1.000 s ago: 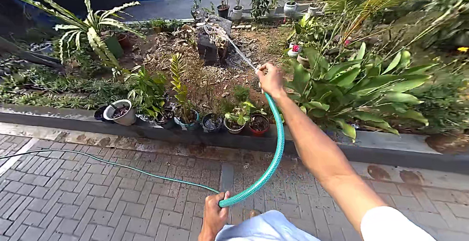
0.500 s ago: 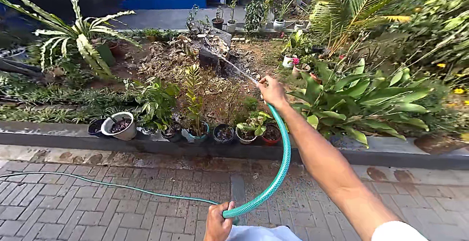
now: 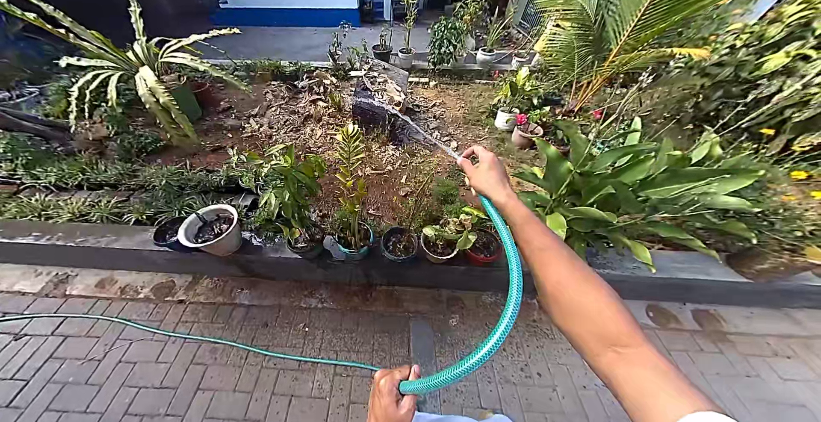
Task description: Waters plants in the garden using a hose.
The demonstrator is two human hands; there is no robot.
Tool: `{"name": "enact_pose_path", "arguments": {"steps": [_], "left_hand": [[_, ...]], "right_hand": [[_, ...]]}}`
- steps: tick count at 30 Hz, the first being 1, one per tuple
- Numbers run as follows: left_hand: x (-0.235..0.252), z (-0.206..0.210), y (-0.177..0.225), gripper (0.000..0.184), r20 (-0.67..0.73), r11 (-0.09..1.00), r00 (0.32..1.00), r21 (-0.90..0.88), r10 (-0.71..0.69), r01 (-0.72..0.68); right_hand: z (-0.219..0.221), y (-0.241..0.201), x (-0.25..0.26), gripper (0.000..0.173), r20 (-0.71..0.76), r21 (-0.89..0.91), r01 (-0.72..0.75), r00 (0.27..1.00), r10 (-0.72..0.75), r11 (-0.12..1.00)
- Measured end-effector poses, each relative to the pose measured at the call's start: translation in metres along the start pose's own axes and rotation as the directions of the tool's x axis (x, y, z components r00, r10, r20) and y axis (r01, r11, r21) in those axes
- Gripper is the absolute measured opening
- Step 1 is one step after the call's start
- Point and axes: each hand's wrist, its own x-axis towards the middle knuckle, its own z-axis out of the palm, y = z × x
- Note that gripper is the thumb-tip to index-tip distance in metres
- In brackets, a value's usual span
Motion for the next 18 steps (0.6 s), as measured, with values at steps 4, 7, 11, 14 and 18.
{"name": "enact_pose_path", "arguments": {"steps": [4,7,11,14,18], "left_hand": [[0.002,-0.004,-0.003,0.049,0.011,1.0,1.0,0.006,0.003,-0.003],[0.003,-0.007,-0.005,0.049,0.015,1.0,1.0,0.019,0.0,-0.001],[0.005,-0.007,-0.007,0.05,0.013,1.0,1.0,0.011,0.008,-0.008],[0.006,-0.008,-0.007,0.05,0.018,1.0,1.0,-0.006,0.012,-0.012],[0.007,-0.009,-0.007,0.05,0.027,1.0,1.0,-0.006,-0.007,0.007]], "right_hand": [[0.003,-0.003,-0.001,0.031,0.013,0.003,0.007,1.0,-0.007,1.0],[0.004,-0.006,0.0,0.031,0.023,0.001,0.012,1.0,-0.012,1.0],[0.004,-0.008,0.001,0.031,0.019,0.0,0.014,1.0,-0.014,1.0],[0.005,-0.009,0.002,0.03,0.018,-0.007,0.022,1.0,-0.022,1.0],[0.007,-0.011,0.002,0.03,0.015,-0.005,0.024,1.0,-0.024,1.0]]}}
